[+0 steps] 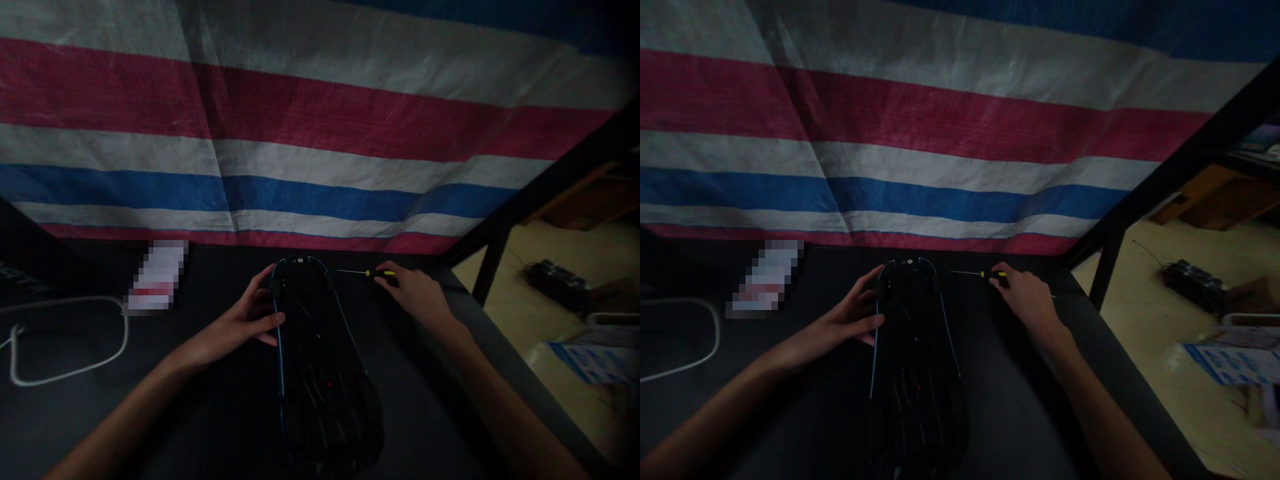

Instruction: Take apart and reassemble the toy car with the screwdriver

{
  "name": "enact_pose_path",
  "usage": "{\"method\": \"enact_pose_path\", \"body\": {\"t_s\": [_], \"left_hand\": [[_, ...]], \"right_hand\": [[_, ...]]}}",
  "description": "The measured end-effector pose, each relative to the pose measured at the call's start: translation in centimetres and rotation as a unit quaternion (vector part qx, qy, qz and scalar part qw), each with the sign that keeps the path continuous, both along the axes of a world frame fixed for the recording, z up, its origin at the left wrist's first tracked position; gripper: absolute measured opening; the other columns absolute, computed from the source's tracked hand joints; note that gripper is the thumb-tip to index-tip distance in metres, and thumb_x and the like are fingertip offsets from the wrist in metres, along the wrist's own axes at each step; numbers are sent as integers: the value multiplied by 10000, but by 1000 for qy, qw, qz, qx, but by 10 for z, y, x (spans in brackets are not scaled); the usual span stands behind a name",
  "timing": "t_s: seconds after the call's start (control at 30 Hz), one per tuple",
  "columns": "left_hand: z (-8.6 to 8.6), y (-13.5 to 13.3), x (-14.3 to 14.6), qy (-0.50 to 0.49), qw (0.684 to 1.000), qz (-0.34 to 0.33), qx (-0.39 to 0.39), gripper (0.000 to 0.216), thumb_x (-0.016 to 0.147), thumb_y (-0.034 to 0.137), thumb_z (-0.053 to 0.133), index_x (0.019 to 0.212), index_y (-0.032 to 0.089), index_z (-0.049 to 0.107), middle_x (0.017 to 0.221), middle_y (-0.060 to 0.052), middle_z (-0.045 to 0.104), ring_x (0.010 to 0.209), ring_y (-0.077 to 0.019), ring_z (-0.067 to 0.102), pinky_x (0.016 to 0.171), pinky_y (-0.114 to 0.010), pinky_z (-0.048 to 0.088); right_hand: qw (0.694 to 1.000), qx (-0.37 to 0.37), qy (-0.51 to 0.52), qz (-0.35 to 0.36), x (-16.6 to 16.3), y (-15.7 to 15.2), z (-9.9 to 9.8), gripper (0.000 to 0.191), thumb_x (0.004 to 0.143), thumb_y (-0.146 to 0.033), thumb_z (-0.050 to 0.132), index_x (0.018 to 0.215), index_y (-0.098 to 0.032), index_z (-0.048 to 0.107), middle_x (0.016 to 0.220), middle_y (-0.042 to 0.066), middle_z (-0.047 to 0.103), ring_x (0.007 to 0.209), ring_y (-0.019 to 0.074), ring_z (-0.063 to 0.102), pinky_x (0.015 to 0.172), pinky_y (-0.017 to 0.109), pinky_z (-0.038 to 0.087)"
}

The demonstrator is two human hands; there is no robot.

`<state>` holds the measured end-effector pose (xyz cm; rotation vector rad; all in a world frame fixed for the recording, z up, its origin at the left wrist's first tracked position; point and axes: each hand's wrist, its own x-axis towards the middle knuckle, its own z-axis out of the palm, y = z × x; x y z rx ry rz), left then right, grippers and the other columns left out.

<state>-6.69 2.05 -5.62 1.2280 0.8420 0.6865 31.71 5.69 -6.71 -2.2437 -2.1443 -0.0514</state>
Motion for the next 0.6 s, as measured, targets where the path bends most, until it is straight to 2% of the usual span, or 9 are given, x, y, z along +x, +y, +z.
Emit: {"method": "enact_pose_path", "body": {"t_s": [0.07, 0.17, 0.33, 0.47, 0.53, 0.57, 0.6], "left_hand": [[-1, 0, 0, -4, 1000, -4, -1, 945, 931, 349, 758, 1646, 473, 152, 1516, -121, 457, 1363, -370, 545, 855, -421, 648], [-2, 1, -1, -4, 1000, -7, -7, 934, 940, 344, 749, 1644, 479, 150, 1512, -113, 461, 1357, -360, 553, 871, -433, 646], [-1, 1, -2, 5, 1000, -5, -6, 940, 945, 360, 744, 1645, 482, 130, 1541, -117, 437, 1389, -371, 519, 860, -416, 642], [2, 1, -3, 7, 1000, -4, -2, 925, 953, 353, 733, 1645, 482, 134, 1586, -126, 399, 1444, -390, 455, 865, -415, 635], [2, 0, -3, 8, 1000, -2, -9, 928, 952, 348, 734, 1645, 487, 133, 1607, -127, 378, 1438, -389, 464, 877, -424, 631], [3, 0, -3, 8, 1000, -3, -12, 930, 952, 349, 733, 1646, 490, 130, 1609, -128, 378, 1427, -388, 478, 876, -428, 631], [3, 1, -3, 9, 1000, -4, -15, 932, 952, 350, 733, 1646, 492, 128, 1608, -128, 381, 1417, -387, 491, 875, -430, 631]], "right_hand": [[998, 8, -19, -55, 17, -7, -1, 380, 1009, -498, 539, 1247, -254, 706, 905, 148, 783, 833, 370, 757, 641, 386, 494], [994, 11, -15, -107, 38, -13, -3, 413, 991, -566, 538, 1173, -250, 733, 935, 154, 783, 876, 377, 759, 660, 393, 500], [993, 11, 22, -113, 44, -13, -8, 383, 993, -549, 536, 1202, -281, 713, 966, 130, 783, 922, 355, 756, 694, 385, 506], [993, 18, 69, -98, 41, -16, 3, 424, 988, -551, 545, 1278, -262, 656, 983, 114, 773, 924, 319, 749, 727, 380, 536], [985, 14, 162, -60, 37, -20, 14, 449, 1008, -563, 504, 1330, -268, 607, 1012, 92, 757, 914, 268, 739, 733, 350, 554], [969, 8, 246, -30, 33, -23, 20, 454, 1022, -565, 477, 1351, -272, 586, 1017, 79, 743, 890, 242, 728, 721, 333, 558], [940, -3, 342, -2, 27, -27, 25, 459, 1038, -572, 430, 1365, -281, 568, 1003, 65, 724, 845, 221, 711, 688, 322, 559]]}}
